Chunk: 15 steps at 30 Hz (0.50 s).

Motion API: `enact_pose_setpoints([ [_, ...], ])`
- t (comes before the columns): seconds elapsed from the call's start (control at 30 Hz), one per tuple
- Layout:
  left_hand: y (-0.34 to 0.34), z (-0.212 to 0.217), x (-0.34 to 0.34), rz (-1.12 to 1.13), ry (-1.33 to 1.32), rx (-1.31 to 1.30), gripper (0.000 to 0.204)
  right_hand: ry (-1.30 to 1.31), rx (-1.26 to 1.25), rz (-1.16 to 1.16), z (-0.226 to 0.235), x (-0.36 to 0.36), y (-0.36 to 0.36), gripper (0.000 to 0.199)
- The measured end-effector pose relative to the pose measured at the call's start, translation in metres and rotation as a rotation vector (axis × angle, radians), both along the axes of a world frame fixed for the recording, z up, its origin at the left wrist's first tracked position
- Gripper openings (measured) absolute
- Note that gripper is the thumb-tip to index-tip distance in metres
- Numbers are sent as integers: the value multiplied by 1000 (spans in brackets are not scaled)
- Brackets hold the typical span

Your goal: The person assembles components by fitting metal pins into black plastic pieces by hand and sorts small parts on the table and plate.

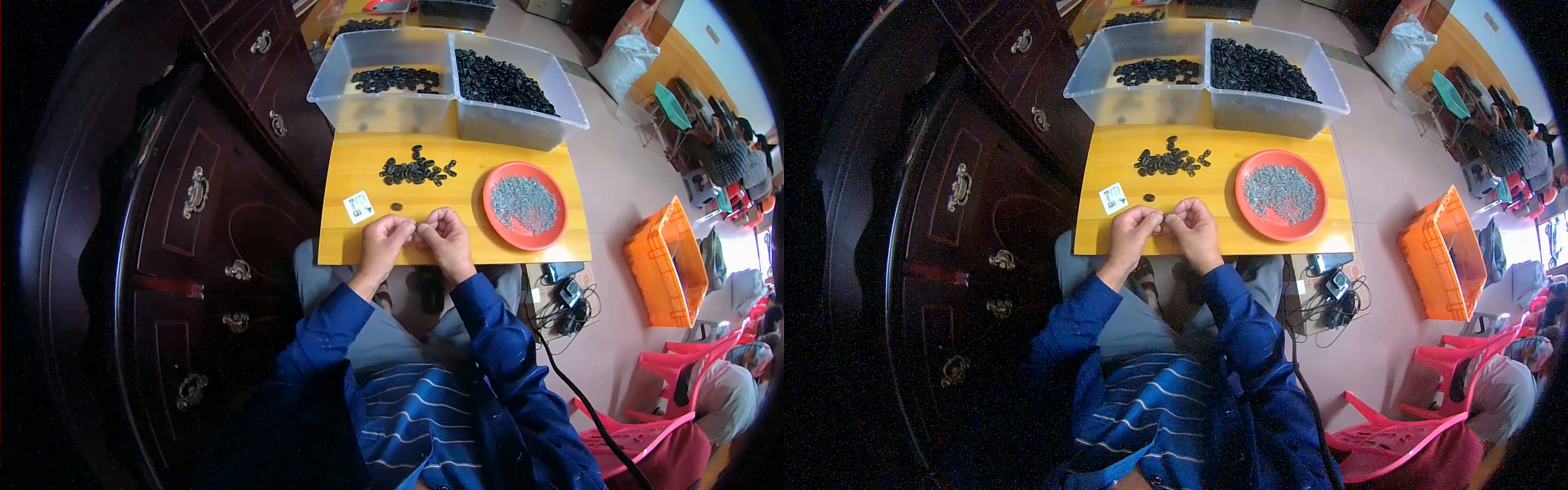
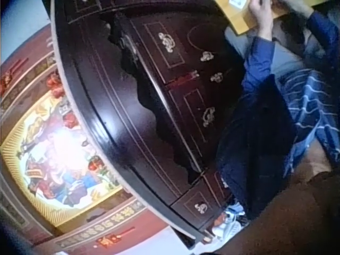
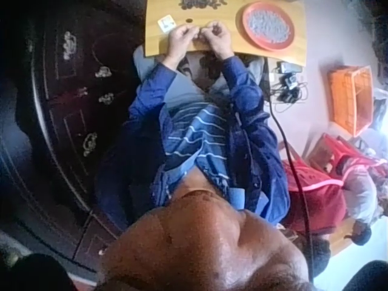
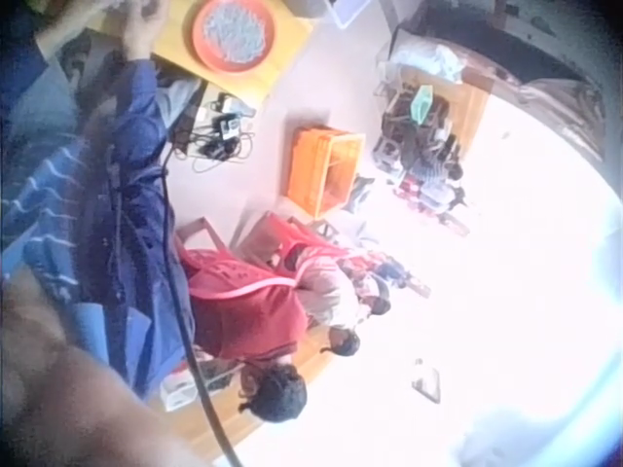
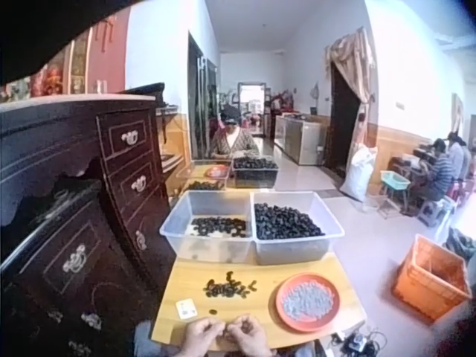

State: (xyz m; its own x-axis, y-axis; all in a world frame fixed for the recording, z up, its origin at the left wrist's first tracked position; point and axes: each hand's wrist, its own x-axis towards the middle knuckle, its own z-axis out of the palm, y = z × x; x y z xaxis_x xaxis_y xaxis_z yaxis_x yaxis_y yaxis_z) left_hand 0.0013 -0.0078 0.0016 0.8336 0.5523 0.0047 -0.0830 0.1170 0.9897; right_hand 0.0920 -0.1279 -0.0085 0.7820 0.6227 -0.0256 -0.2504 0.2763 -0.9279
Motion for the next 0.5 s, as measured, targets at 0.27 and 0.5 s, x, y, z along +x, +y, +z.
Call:
enact_pose_setpoints([
  [0.27, 17, 7, -4, 21, -59, 53, 19, 34, 49, -11, 7, -4, -3, 14],
  [0.5, 41, 22, 12, 83, 17, 947, 29, 12, 67, -34, 5, -2, -5, 13],
])
